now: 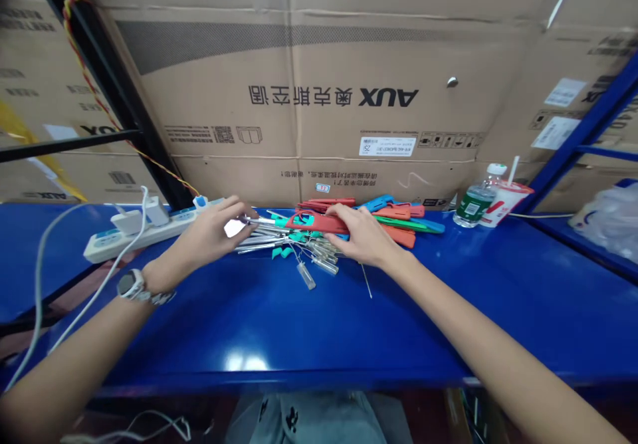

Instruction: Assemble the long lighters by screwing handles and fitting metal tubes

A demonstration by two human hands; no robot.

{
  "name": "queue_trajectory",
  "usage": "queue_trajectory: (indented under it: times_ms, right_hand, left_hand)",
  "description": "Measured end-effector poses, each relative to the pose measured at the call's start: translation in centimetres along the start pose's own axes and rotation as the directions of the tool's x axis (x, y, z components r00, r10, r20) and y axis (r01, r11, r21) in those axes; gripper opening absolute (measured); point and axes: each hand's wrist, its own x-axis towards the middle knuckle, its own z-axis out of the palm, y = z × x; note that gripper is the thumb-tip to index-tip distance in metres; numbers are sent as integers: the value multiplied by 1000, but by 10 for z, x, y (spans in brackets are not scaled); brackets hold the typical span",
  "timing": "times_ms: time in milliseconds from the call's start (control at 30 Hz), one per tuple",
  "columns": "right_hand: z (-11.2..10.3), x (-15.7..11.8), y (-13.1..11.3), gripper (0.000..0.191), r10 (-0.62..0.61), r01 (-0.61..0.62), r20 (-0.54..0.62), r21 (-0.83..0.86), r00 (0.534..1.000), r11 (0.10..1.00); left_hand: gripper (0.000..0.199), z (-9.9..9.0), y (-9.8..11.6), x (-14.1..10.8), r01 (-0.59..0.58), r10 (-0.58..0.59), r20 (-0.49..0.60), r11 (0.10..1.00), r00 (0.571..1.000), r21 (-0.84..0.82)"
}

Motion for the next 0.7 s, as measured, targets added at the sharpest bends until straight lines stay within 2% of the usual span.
queue_trajectory:
  times_ms: [100,167,267,367,500,600,700]
  right_hand:
    - [0,-38,-23,30,-9,-2,142,77,990,997]
    - [5,-58,-38,26,-1,-19,200,98,980,995]
    - [15,-73,-53,24,2,-32,249,117,968,993]
    - [25,-73,-56,25,4,-29,237,106,972,994]
    - [33,-64,-50,24,59,-74,205,68,977,995]
    - [34,-59,-44,24,129,-139,163,51,978,989]
    - [28,-57,-37,29,156,-162,103,55,982,985]
  left_hand:
    - [13,0,20,-36,29,-13,129,992,992,-120]
    - [21,3,36,-57,39,-13,179,990,984,-138]
    - [34,14,60,-72,10,25,238,989,971,-146]
    - [34,31,76,-63,-49,106,347,984,932,-170]
    - [22,53,73,-42,-112,153,357,985,922,-133]
    - [19,58,59,-34,-135,164,340,985,926,-109]
    - [16,53,52,-30,-144,157,306,988,939,-63]
